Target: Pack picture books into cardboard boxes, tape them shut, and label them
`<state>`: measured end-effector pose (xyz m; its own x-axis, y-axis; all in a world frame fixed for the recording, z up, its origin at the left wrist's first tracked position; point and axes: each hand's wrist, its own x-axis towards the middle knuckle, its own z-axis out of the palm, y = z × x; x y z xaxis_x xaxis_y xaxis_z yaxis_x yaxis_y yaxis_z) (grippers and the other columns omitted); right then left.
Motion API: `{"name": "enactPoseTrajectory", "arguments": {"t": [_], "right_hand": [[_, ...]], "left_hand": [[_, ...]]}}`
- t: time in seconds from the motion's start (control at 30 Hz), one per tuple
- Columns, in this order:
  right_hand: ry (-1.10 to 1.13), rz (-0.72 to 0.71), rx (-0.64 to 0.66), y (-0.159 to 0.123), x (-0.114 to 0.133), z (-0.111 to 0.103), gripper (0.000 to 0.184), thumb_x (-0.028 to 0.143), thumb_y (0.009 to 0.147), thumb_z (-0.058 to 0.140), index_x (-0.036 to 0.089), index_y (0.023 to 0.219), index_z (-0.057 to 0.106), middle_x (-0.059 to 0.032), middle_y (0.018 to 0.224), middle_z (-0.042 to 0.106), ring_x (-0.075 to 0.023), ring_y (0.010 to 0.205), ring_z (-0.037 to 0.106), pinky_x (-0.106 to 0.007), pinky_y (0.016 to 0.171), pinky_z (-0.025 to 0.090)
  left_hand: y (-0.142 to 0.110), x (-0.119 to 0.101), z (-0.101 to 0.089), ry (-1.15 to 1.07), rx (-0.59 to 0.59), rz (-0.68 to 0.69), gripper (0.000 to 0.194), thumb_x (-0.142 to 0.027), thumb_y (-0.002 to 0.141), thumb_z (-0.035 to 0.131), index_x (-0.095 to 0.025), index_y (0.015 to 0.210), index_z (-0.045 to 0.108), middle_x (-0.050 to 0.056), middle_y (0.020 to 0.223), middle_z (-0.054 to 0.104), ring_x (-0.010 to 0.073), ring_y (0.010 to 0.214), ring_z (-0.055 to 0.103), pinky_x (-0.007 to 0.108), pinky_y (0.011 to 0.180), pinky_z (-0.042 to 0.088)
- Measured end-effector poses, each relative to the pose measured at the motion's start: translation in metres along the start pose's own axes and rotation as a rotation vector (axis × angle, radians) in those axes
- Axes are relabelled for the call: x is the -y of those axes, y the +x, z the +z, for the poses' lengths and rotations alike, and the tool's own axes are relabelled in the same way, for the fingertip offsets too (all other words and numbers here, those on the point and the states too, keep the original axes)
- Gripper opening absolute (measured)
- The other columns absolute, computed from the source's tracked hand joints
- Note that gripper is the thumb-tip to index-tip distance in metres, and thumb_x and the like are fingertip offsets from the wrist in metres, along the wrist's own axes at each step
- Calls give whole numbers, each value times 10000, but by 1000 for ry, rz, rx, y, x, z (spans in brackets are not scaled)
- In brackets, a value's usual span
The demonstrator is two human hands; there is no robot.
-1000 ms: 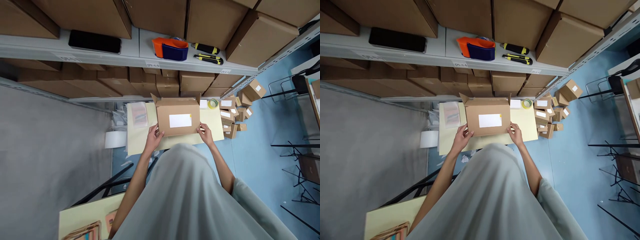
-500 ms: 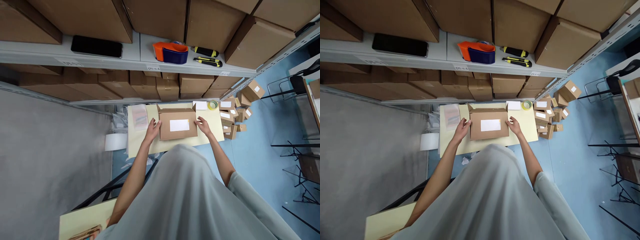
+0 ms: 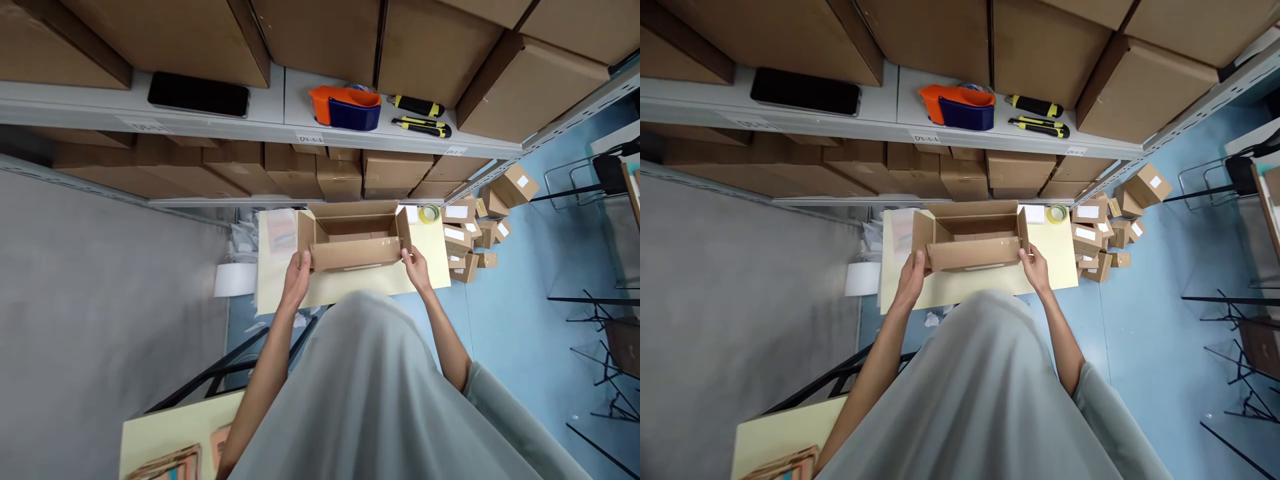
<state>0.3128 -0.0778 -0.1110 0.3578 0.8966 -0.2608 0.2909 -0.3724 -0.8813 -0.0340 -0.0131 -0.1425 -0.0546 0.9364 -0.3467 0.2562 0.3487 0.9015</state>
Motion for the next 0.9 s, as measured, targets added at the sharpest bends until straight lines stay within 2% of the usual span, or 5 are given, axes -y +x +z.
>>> {"name": "enactPoseTrajectory", "arguments": {"t": [0.23, 0.4, 0.57, 0.77, 0.9], "right_hand": [[80, 105, -39, -4, -36, -13, 782, 833, 1021, 415, 154, 1259, 723, -136, 1085, 781, -281, 982, 762, -458, 875, 683], [-277, -67, -263, 4, -51, -23, 696, 606, 1004, 601, 171, 1547, 589, -207, 1391, 682, -326, 1227, 690, -525, 1020, 625], [-417, -180, -150, 16, -57, -13, 434, 477, 1041, 556, 188, 1255, 799, -202, 1357, 700, -340, 1281, 647, -556, 1134, 556], [8, 36, 88, 24, -68, 6, 610, 701, 936, 609, 179, 1166, 827, -166, 1297, 773, -312, 1148, 745, -494, 998, 650], [117, 90, 116, 24, -69, -9, 658, 761, 843, 724, 196, 1160, 843, -145, 1373, 761, -314, 1197, 741, -481, 1025, 649]], "left_hand": [[-8, 29, -2, -115, -155, -185, 691, -690, 984, 590, -184, 1454, 573, 182, 1330, 709, 325, 1169, 744, 540, 999, 666], [-10, 24, -14, 355, -390, 139, 708, -499, 872, 768, -168, 1471, 588, 233, 1505, 569, 390, 1432, 556, 588, 1238, 459], [-2, 25, -4, 403, -153, 215, 401, -472, 984, 555, -194, 1181, 766, 167, 1250, 733, 327, 1211, 688, 508, 1159, 511], [6, 33, 15, 31, -3, -44, 702, -825, 943, 522, -188, 1084, 779, 95, 1025, 806, 267, 998, 745, 408, 948, 624], [5, 28, 11, -96, 31, -72, 824, -898, 819, 658, -173, 1186, 789, 146, 1236, 808, 303, 1121, 751, 452, 989, 634]]}}
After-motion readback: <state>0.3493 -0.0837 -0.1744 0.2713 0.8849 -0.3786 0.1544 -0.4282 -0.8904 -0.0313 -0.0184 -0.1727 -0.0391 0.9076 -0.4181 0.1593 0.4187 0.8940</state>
